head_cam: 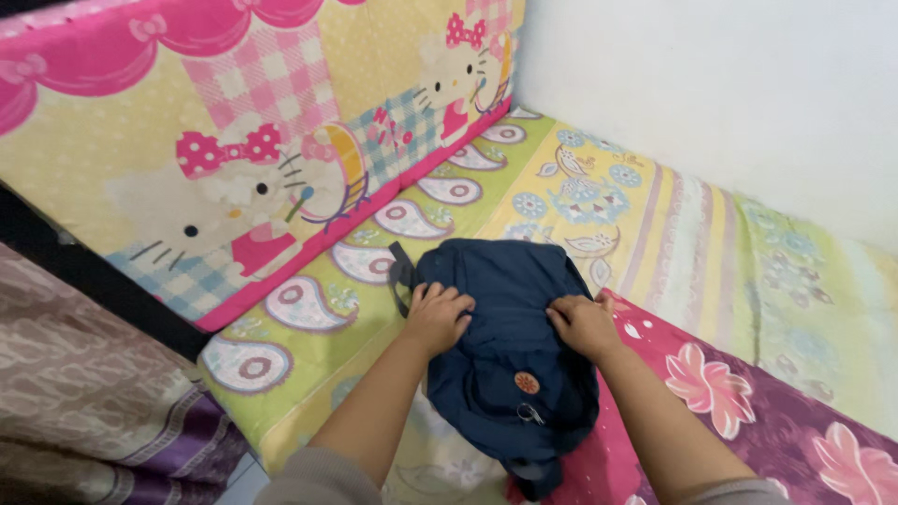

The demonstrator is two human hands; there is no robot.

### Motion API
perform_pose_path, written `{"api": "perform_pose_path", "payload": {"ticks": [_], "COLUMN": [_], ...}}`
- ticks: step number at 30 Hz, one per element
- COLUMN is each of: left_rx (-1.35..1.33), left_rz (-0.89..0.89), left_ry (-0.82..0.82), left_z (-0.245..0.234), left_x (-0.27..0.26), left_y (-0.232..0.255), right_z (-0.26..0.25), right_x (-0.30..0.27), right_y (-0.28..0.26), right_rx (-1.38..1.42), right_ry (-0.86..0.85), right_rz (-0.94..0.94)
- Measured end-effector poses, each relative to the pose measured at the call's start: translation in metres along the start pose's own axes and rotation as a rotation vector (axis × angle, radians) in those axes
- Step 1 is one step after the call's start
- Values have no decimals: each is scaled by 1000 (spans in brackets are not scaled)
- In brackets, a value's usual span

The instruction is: The person kneels beside a bed and unzips a navy backpack, then removes items one at a time, including a pink water bottle, a purple umbrella, a small fan, a hairbrush, and a wallet, placing each on a floral mat on the bed. The clip ends while items are still being arranged.

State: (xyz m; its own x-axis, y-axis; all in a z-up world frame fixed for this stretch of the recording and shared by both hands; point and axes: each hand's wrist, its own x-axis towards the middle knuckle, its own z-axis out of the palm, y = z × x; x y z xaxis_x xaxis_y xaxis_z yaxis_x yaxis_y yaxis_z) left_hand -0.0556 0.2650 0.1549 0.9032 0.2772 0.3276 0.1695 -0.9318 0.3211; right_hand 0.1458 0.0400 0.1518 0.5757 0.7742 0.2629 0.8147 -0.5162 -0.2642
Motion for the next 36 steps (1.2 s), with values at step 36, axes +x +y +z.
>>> {"api": "perform_pose_path", "payload": {"ticks": [36], "left_rx": [-183], "left_rz": [-881], "left_ry": [-237], "left_z": [7], "left_x": [134], "left_y": [35], "right_z": [47], "right_x": [125], "right_y": [-27], "right_rx": [78], "right_ry": [-210], "right_rz": [303]}}
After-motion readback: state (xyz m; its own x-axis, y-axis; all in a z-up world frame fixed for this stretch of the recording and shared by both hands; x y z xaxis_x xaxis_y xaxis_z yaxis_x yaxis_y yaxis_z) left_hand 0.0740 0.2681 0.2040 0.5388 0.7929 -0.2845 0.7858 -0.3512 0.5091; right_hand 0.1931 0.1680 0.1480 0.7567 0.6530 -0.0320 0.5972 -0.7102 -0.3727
